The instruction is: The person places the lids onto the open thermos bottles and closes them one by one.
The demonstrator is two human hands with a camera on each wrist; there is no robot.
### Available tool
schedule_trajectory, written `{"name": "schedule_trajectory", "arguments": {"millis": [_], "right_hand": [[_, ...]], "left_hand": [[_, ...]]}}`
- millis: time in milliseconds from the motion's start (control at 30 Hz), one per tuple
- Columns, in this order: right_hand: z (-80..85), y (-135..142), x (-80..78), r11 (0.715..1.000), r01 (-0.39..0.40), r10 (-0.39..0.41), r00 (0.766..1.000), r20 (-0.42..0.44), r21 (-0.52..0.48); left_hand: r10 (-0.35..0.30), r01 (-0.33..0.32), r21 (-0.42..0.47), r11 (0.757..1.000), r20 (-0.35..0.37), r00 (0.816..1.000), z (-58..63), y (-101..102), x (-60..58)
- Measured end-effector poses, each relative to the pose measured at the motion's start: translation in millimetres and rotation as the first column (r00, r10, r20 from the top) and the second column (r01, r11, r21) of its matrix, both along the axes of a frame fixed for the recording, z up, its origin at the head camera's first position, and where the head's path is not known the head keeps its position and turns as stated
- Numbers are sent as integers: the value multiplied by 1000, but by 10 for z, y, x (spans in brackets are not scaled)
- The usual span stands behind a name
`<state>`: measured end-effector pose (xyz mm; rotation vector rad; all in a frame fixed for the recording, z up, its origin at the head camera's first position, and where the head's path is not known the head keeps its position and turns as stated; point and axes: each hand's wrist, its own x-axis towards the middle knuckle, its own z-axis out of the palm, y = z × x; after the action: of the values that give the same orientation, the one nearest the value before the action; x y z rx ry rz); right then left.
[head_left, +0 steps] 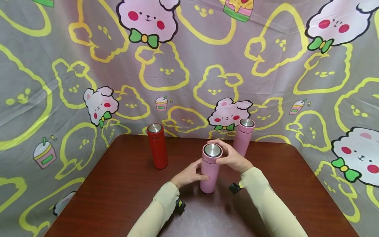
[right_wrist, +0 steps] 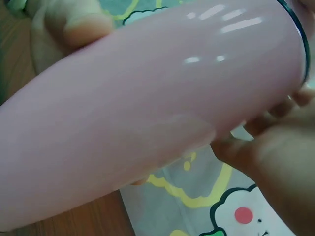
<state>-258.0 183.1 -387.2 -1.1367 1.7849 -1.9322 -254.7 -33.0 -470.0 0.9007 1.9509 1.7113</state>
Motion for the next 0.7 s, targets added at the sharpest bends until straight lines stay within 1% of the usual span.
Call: {"name": "schedule_trajectory", "arguments": {"millis": [67,167,267,367,433,533,633,700], "right_hand": [[-14,17,-39,996,-84,86,996,32,-37],[-41,36,-93,980,-181,186,980,66,-78],[-58,36,-143,967,-240,246,967,69,-86],[-60,23,-191,952,-293,299,952,60,-91],[-56,13,-221,943,-320,325,944,50,-92],[-48,2,-258,935,-344,348,937,35,-88],[-39,-6,-279,937,-342,344,939,19,-77],[-34,-8,-285,943,-327,328,945,6,-63]], "left_hand": [[-4,4,10,1000,1,1000,-1,1,-7],[-22,22,33,999,-1,1000,-16,4,-28],[-53,51,61,997,22,998,-37,6,-49],[-84,78,87,993,63,994,-45,10,-62],[-90,83,82,993,85,992,-38,12,-67],[-82,78,44,996,104,991,9,7,-54],[-69,68,7,998,101,992,131,-5,3],[-64,64,0,998,90,994,198,-14,41]]}}
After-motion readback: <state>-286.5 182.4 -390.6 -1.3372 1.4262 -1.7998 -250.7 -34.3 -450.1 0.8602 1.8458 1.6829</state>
